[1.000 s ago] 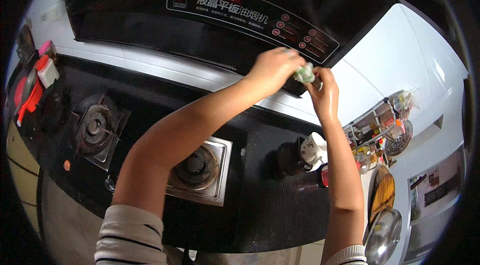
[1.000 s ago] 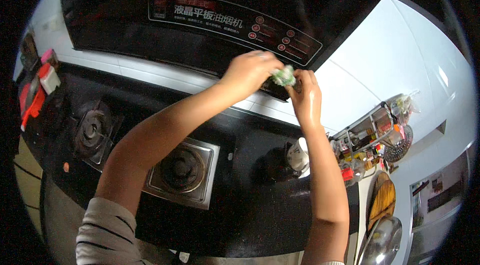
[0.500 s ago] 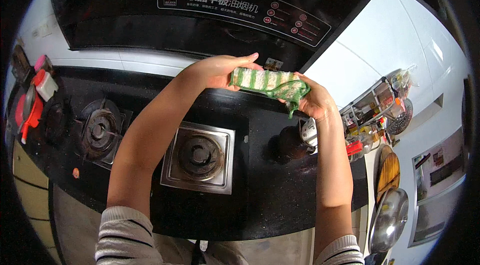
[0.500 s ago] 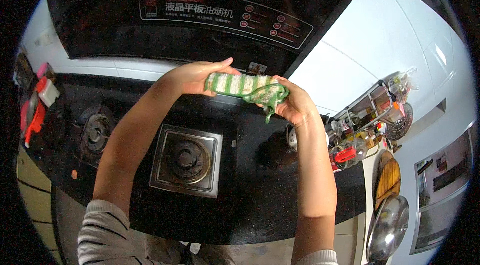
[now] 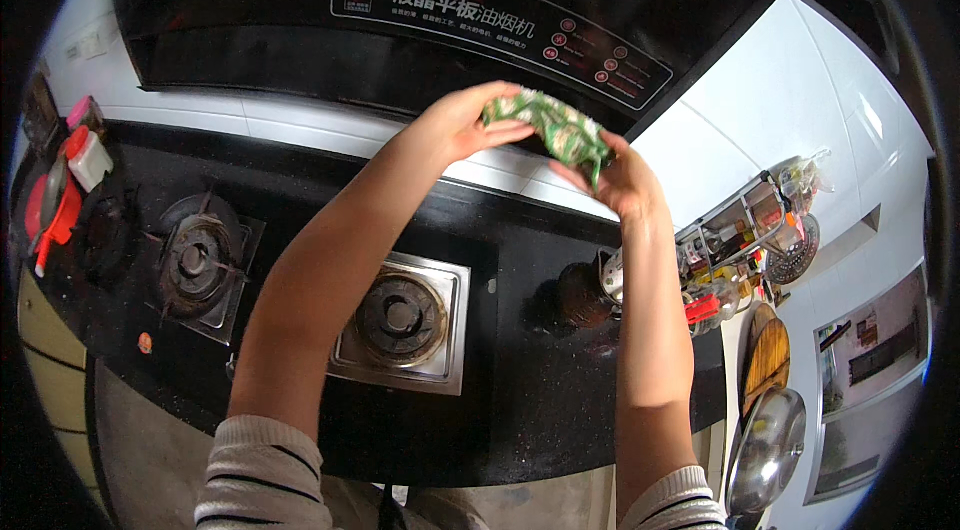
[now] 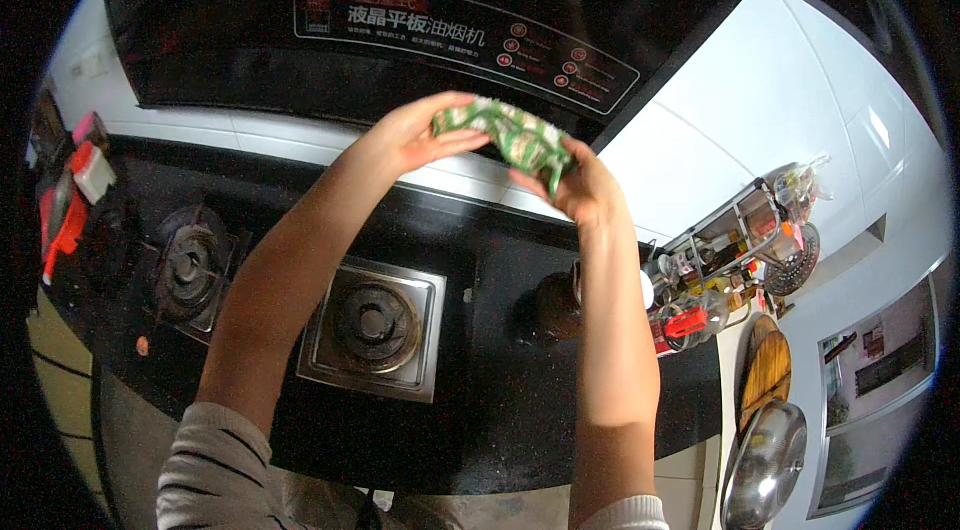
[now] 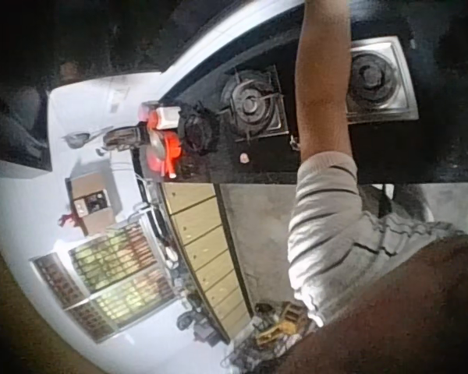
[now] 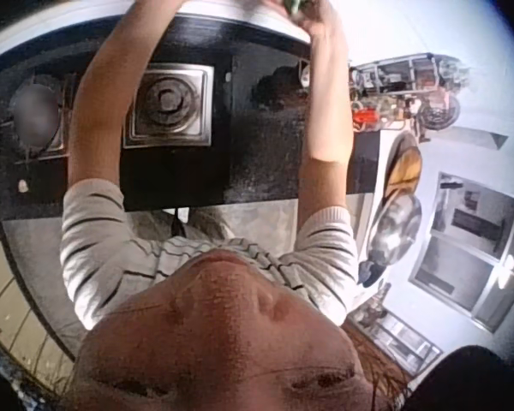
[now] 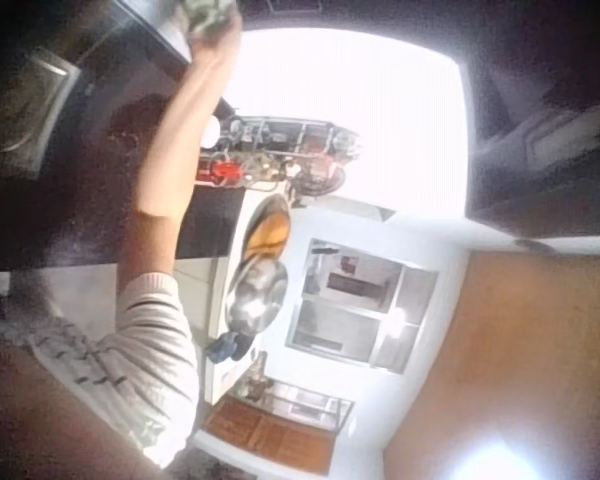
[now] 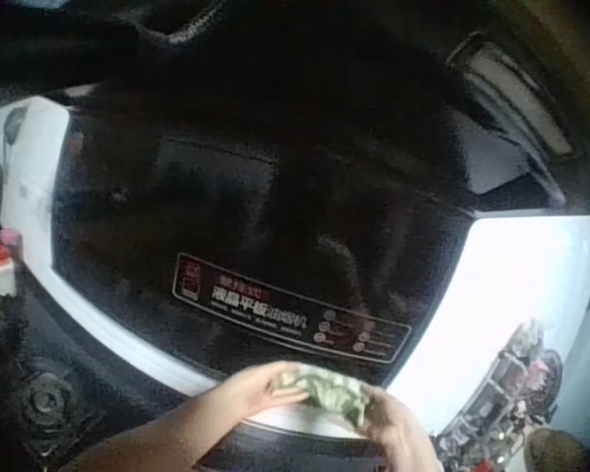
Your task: The person wipes the gas stovetop and the control panel of the range hood using a green and white cloth. They then rinse the cloth under running water in the sink. The task involves cleaning multiple surfaces in the kitchen.
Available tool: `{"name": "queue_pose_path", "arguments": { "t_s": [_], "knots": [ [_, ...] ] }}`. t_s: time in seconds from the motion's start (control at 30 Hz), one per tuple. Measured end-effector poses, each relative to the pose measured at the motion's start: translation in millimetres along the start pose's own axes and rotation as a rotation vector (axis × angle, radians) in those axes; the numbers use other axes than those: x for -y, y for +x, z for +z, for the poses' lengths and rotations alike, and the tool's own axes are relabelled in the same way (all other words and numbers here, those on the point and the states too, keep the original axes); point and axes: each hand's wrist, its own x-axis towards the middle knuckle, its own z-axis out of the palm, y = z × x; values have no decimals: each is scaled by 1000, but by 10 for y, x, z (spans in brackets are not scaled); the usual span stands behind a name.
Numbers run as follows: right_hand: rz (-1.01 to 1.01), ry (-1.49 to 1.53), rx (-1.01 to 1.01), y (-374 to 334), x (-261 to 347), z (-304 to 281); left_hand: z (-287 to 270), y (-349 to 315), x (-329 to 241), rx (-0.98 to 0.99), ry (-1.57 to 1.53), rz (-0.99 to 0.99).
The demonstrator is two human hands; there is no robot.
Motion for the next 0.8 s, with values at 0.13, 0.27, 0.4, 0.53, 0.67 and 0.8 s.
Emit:
{"name": "queue_pose_path", "arguments": {
  "t_s": [0.13, 0.27, 0.4, 0.53, 0.67, 0.8],
  "knots": [
    [-178, 469, -191, 104, 173, 127, 405, 21, -2, -90, -367, 118],
    [-270, 443, -228, 170, 33, 153, 382, -39, 171, -145, -353, 167],
    [-7, 212, -274, 171, -26, 31, 208, -3, 213, -341, -126, 28],
    [42, 266, -279, 141, -63, -48, 244, -90, 159, -331, -110, -80],
    [-281, 478, -188, 303, 21, 8, 207, 117, 183, -168, -273, 116],
    [-326, 575, -105, 251, -22, 180, 275, 173, 157, -200, -379, 220]
  ]
}}
